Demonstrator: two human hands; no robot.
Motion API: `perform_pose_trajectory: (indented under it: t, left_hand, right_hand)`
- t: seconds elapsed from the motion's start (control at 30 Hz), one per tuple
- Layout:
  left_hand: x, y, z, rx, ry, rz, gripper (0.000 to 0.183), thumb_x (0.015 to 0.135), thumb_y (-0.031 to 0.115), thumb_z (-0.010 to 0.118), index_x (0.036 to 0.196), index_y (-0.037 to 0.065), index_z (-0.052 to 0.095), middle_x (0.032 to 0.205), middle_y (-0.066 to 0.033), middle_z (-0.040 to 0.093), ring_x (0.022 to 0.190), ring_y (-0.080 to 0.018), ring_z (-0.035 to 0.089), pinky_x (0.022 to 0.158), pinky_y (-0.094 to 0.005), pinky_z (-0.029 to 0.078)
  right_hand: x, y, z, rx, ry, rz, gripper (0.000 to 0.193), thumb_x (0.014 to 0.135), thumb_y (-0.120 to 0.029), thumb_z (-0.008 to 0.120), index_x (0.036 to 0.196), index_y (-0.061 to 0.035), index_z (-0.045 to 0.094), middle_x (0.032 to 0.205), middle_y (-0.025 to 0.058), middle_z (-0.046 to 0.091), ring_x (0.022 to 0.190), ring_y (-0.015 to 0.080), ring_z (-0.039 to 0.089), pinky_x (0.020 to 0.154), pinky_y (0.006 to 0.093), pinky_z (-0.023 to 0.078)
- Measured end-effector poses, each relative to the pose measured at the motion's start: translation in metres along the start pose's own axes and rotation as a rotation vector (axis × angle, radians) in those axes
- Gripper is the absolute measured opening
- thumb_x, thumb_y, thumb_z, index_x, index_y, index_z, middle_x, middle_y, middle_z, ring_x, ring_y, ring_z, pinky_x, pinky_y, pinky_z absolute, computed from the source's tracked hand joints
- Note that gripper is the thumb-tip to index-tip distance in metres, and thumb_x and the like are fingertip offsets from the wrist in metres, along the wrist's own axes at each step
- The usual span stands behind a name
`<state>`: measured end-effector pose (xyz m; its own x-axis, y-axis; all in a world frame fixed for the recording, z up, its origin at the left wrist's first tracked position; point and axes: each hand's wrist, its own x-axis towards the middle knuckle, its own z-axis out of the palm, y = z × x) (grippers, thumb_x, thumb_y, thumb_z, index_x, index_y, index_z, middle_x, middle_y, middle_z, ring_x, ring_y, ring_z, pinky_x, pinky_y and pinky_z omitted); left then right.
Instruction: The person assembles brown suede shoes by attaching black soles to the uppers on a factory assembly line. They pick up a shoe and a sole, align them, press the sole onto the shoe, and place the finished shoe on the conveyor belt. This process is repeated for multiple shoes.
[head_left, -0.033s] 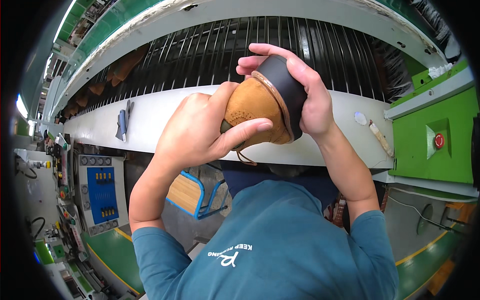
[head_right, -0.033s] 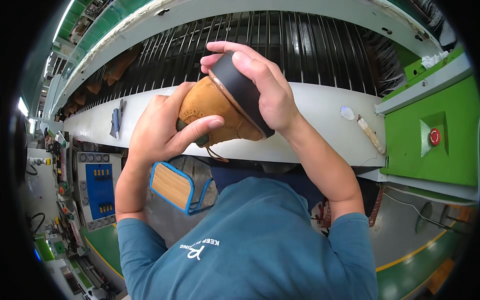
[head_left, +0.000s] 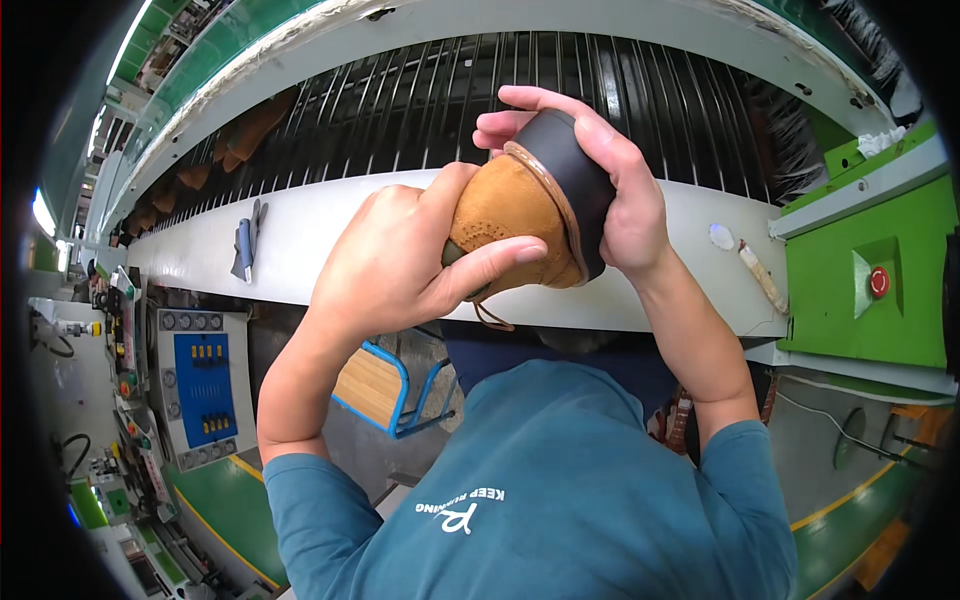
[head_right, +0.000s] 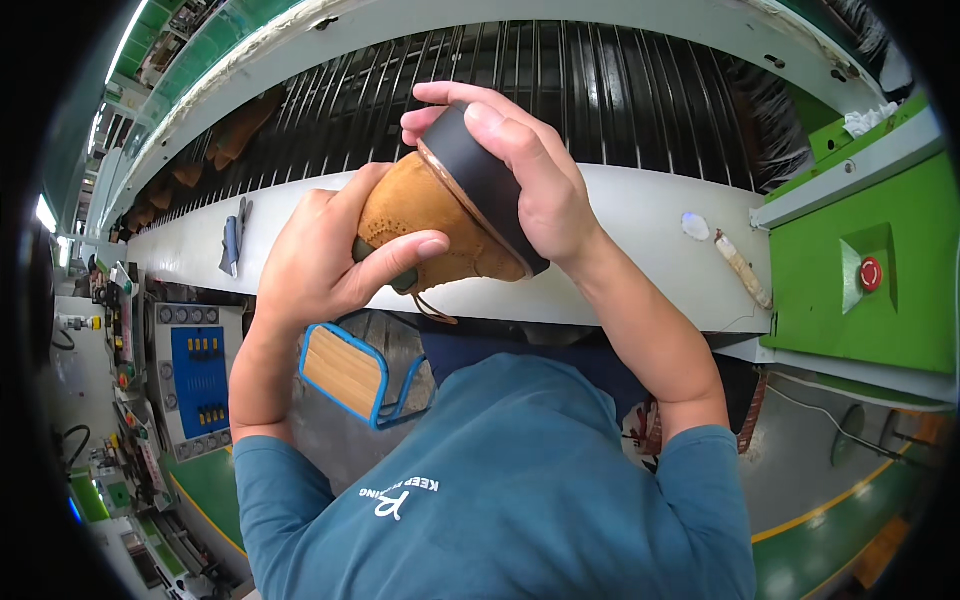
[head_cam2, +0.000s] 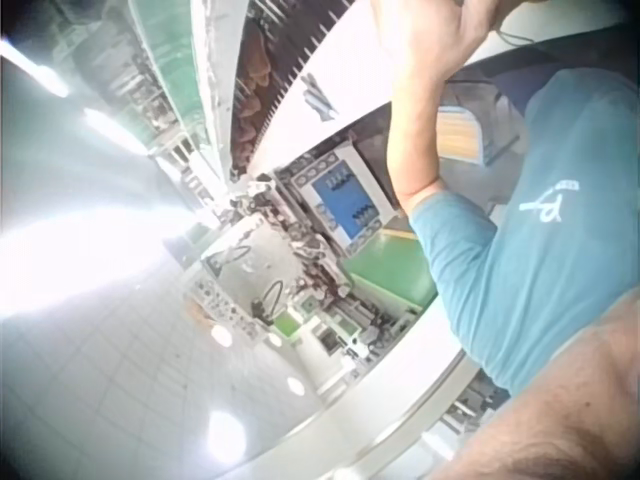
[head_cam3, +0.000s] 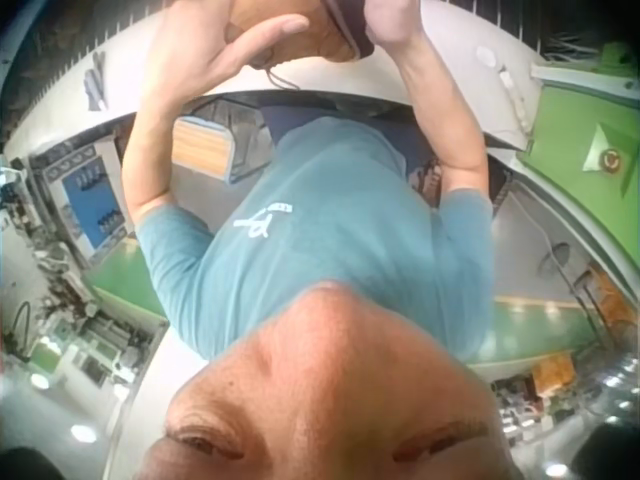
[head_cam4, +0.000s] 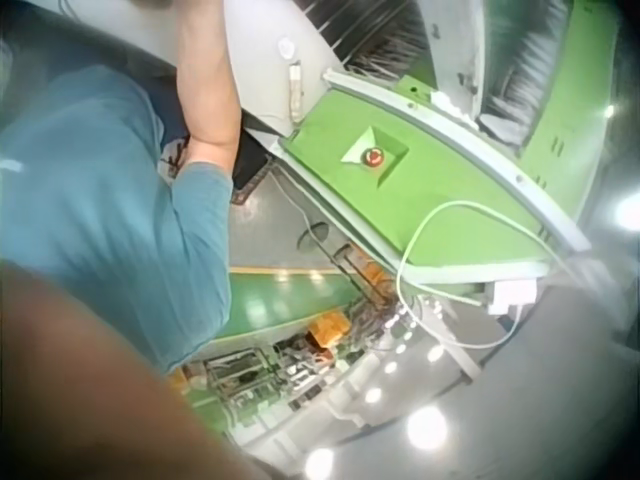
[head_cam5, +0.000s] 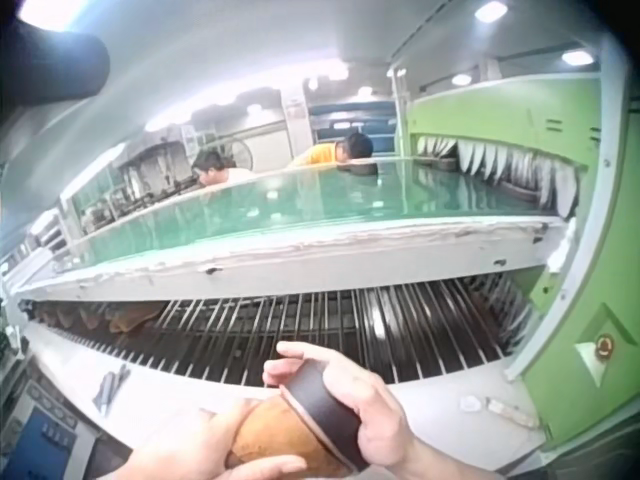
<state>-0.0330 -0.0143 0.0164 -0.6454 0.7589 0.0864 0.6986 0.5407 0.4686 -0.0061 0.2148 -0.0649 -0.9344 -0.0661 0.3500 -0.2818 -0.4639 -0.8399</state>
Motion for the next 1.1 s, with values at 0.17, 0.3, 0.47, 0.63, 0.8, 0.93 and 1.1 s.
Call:
perform_pose_trajectory:
  t: [0.17, 0.3, 0.47, 0.63, 0.8, 0.93, 1.1]
  left_hand:
    - [0.003, 0.003, 0.000, 0.024, -0.015, -0.012, 0.063, 0.099, 0.046, 0.090, 0.126, -0.007, 0.069, 0.086, -0.0209, 0.079, 0.078, -0.0382, 0.083, 0.070, -0.0404, 0.061]
    - [0.005, 0.000, 0.002, 0.028, 0.012, 0.030, 0.062, 0.099, 0.047, 0.090, 0.124, -0.006, 0.069, 0.082, -0.0205, 0.078, 0.075, -0.0386, 0.082, 0.068, -0.0410, 0.061]
    - [0.006, 0.006, 0.002, 0.037, 0.001, 0.015, 0.063, 0.098, 0.048, 0.090, 0.122, -0.006, 0.070, 0.080, -0.0198, 0.077, 0.072, -0.0386, 0.081, 0.066, -0.0414, 0.059]
    - [0.007, 0.005, 0.003, 0.051, 0.003, 0.034, 0.064, 0.097, 0.050, 0.091, 0.123, -0.005, 0.070, 0.078, -0.0196, 0.076, 0.068, -0.0387, 0.078, 0.063, -0.0419, 0.057]
    - [0.009, 0.003, 0.004, 0.101, 0.030, 0.083, 0.067, 0.096, 0.053, 0.090, 0.123, -0.005, 0.070, 0.074, -0.0191, 0.074, 0.065, -0.0393, 0.076, 0.061, -0.0422, 0.056]
    - [0.017, 0.006, 0.004, 0.090, 0.002, 0.073, 0.068, 0.096, 0.054, 0.090, 0.122, -0.006, 0.069, 0.072, -0.0186, 0.073, 0.063, -0.0396, 0.075, 0.061, -0.0425, 0.056]
    - [0.027, 0.004, 0.001, 0.088, 0.006, 0.128, 0.070, 0.097, 0.055, 0.089, 0.122, -0.007, 0.068, 0.071, -0.0188, 0.072, 0.063, -0.0396, 0.076, 0.060, -0.0427, 0.057]
  right_hand:
    - [-0.003, -0.002, 0.004, -0.058, 0.032, -0.038, 0.071, 0.114, -0.044, 0.044, 0.161, 0.0086, 0.054, 0.143, 0.0255, 0.072, 0.138, 0.0343, 0.068, 0.123, 0.0463, 0.053]
    - [-0.001, 0.003, -0.006, 0.211, 0.162, 0.003, 0.063, 0.115, -0.039, 0.050, 0.155, 0.0073, 0.061, 0.135, 0.0202, 0.075, 0.131, 0.0265, 0.071, 0.116, 0.0403, 0.056]
    - [-0.005, -0.003, 0.000, 0.022, 0.091, -0.026, 0.064, 0.115, -0.039, 0.050, 0.156, 0.0083, 0.061, 0.134, 0.0188, 0.076, 0.128, 0.0237, 0.072, 0.114, 0.0372, 0.056]
    - [-0.005, -0.004, -0.002, 0.001, 0.099, -0.028, 0.070, 0.113, -0.042, 0.046, 0.159, 0.0100, 0.057, 0.139, 0.0249, 0.074, 0.135, 0.0327, 0.070, 0.122, 0.0448, 0.053]
    - [-0.005, -0.004, -0.005, -0.055, 0.072, -0.028, 0.076, 0.111, -0.045, 0.043, 0.162, 0.0111, 0.052, 0.143, 0.0283, 0.072, 0.140, 0.0374, 0.068, 0.126, 0.0487, 0.051]
    - [-0.004, -0.004, -0.009, -0.074, 0.044, -0.013, 0.079, 0.111, -0.047, 0.043, 0.165, 0.0101, 0.050, 0.145, 0.0285, 0.071, 0.142, 0.0378, 0.067, 0.126, 0.0496, 0.050]
    - [-0.001, -0.008, -0.013, -0.086, 0.047, -0.001, 0.080, 0.111, -0.049, 0.043, 0.166, 0.0092, 0.048, 0.146, 0.0284, 0.070, 0.143, 0.0386, 0.065, 0.126, 0.0504, 0.050]
